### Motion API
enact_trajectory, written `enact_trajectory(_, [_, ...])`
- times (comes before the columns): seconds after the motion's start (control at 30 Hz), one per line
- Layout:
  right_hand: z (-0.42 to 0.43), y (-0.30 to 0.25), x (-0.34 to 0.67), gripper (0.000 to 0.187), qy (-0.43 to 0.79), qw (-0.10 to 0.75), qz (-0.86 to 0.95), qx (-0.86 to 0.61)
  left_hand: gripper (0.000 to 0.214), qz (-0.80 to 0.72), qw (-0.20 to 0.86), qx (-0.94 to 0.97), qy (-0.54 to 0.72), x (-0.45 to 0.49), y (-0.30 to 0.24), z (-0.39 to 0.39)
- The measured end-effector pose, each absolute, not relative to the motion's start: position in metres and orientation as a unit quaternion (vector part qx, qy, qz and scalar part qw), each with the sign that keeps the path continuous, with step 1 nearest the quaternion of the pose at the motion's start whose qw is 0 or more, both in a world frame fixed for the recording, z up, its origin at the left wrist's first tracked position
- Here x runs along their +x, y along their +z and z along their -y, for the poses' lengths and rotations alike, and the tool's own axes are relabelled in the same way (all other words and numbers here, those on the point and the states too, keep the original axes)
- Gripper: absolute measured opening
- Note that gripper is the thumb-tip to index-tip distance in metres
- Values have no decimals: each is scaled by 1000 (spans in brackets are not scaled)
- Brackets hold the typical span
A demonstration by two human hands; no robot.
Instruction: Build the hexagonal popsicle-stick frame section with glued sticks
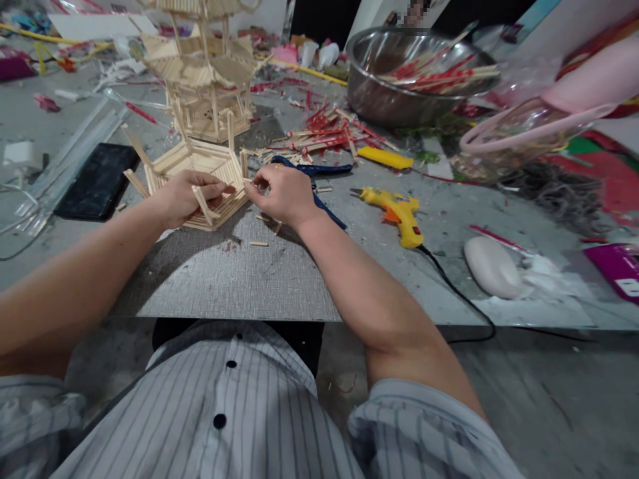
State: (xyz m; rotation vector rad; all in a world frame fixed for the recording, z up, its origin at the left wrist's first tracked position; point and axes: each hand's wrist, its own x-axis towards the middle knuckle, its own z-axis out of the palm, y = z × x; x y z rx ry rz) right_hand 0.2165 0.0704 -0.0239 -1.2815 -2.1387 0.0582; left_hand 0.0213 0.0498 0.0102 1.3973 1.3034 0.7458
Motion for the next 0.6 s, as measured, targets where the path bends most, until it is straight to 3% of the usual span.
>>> enact_trajectory(0.23, [-64,-17,223,24,19,350,791,-502,15,-541,533,555,340,18,11,-52])
enact_trajectory(0.6, [-55,-5,230,28,52,401,777,-483,10,-506,442,579,462,7,32,-54])
